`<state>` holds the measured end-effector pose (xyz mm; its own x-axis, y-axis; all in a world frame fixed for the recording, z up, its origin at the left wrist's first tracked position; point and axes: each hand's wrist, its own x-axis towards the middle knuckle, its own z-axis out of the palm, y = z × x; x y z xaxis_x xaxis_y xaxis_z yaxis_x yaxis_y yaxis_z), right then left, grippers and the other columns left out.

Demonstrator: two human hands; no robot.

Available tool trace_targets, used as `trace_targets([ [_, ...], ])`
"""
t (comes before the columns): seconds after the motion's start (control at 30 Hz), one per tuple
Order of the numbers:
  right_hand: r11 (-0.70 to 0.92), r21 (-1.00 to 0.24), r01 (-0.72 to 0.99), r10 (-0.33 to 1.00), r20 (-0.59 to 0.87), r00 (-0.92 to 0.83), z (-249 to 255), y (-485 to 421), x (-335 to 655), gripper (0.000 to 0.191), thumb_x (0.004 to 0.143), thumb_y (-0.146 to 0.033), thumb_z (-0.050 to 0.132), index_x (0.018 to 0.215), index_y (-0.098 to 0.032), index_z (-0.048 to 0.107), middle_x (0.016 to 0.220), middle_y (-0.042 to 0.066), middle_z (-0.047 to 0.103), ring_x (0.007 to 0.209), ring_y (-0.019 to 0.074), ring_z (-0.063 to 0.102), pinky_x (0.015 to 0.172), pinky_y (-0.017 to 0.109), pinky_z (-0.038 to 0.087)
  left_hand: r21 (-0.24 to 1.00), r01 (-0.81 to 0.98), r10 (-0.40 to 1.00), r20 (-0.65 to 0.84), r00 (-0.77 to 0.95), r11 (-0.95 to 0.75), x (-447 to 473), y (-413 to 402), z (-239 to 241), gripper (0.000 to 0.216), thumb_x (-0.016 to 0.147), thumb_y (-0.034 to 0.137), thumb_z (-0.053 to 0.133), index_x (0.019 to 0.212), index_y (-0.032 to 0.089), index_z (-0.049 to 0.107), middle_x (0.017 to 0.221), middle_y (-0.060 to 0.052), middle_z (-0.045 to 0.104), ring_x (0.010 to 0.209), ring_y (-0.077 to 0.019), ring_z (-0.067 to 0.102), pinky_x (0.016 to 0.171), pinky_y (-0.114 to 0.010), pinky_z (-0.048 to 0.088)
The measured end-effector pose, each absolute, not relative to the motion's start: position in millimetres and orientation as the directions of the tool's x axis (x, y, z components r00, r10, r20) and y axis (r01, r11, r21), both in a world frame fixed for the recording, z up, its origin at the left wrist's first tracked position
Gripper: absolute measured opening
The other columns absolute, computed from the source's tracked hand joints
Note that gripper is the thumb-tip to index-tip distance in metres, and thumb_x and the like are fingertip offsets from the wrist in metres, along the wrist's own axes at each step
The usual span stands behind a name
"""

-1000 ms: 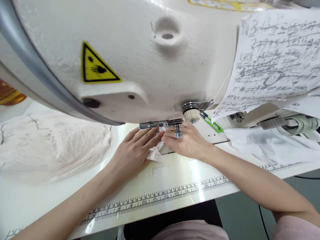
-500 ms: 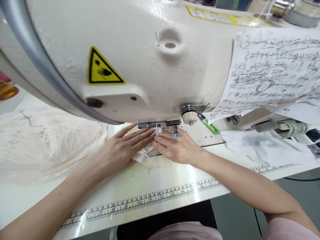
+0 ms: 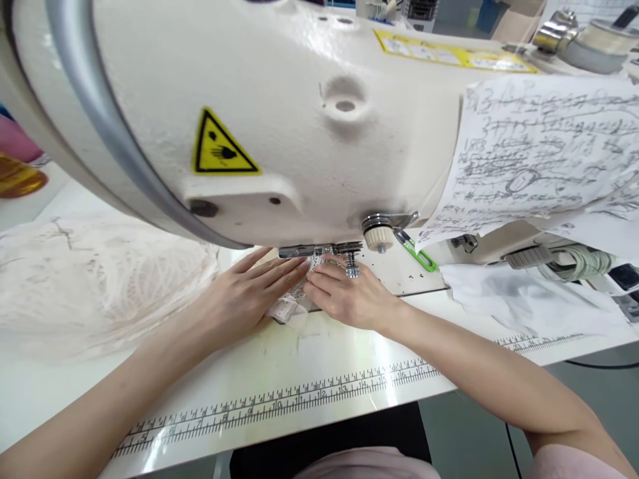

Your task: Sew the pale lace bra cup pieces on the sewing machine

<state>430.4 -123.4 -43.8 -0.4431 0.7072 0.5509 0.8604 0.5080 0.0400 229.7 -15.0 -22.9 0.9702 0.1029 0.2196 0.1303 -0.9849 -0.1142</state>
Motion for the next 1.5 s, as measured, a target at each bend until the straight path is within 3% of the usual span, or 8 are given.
trace_targets([
  [0.2, 0.491, 0.087, 0.867, 0.702, 0.549, -0.453, -37, -123, 430, 0.020, 0.093, -0.003, 0.051, 0.093, -0.015, 0.068, 0.100, 0.000, 0.075, 0.100, 0.0137, 0.066, 0.094, 0.032, 0.051, -0.178, 0.145, 0.103, 0.228, 0.968, -0.973, 232, -21, -21, 0.046, 0.092, 0.018, 0.039, 0.132, 0.002, 0.056, 0.136, -0.018, 0.057, 0.128, -0.0301, 0.055, 0.113, -0.051, 0.039],
  [0.63, 0.459, 0.128, 0.879, 0.715, 0.533, -0.451, -36, -126, 433, 0.027, 0.091, 0.002, 0.045, 0.093, -0.016, 0.066, 0.101, 0.001, 0.075, 0.097, 0.0130, 0.065, 0.091, 0.034, 0.046, -0.264, 0.216, 0.137, 0.288, 0.948, -0.940, 238, -33, -26, 0.047, 0.093, 0.020, 0.035, 0.127, -0.003, 0.059, 0.130, -0.021, 0.062, 0.118, -0.0328, 0.061, 0.108, -0.052, 0.042],
  [0.93, 0.420, 0.186, 0.888, 0.689, 0.571, -0.446, -40, -126, 440, 0.024, 0.090, -0.002, 0.049, 0.096, -0.016, 0.067, 0.100, 0.001, 0.075, 0.091, 0.0116, 0.064, 0.060, 0.027, 0.042, -0.227, 0.285, 0.230, 0.240, 0.943, -0.931, 237, -40, -23, 0.047, 0.095, 0.023, 0.037, 0.132, 0.002, 0.056, 0.130, -0.019, 0.062, 0.120, -0.0317, 0.060, 0.111, -0.052, 0.038],
  [1.2, 0.381, 0.207, 0.901, 0.700, 0.572, -0.427, -35, -127, 442, 0.021, 0.089, -0.004, 0.052, 0.093, -0.017, 0.068, 0.099, -0.002, 0.075, 0.084, 0.0100, 0.064, 0.058, 0.030, 0.036, -0.177, 0.302, 0.257, 0.238, 0.937, -0.937, 238, -43, -21, 0.044, 0.096, 0.023, 0.038, 0.133, 0.008, 0.058, 0.127, -0.018, 0.064, 0.119, -0.0315, 0.061, 0.111, -0.053, 0.037],
  [1.5, 0.378, 0.224, 0.898, 0.718, 0.542, -0.437, -29, -126, 446, 0.024, 0.087, -0.003, 0.049, 0.092, -0.016, 0.068, 0.100, -0.001, 0.075, 0.078, 0.0117, 0.064, 0.059, 0.031, 0.040, -0.160, 0.311, 0.265, 0.255, 0.930, -0.937, 239, -42, -23, 0.043, 0.098, 0.026, 0.040, 0.135, 0.011, 0.056, 0.125, -0.018, 0.065, 0.121, -0.0314, 0.060, 0.111, -0.055, 0.037],
])
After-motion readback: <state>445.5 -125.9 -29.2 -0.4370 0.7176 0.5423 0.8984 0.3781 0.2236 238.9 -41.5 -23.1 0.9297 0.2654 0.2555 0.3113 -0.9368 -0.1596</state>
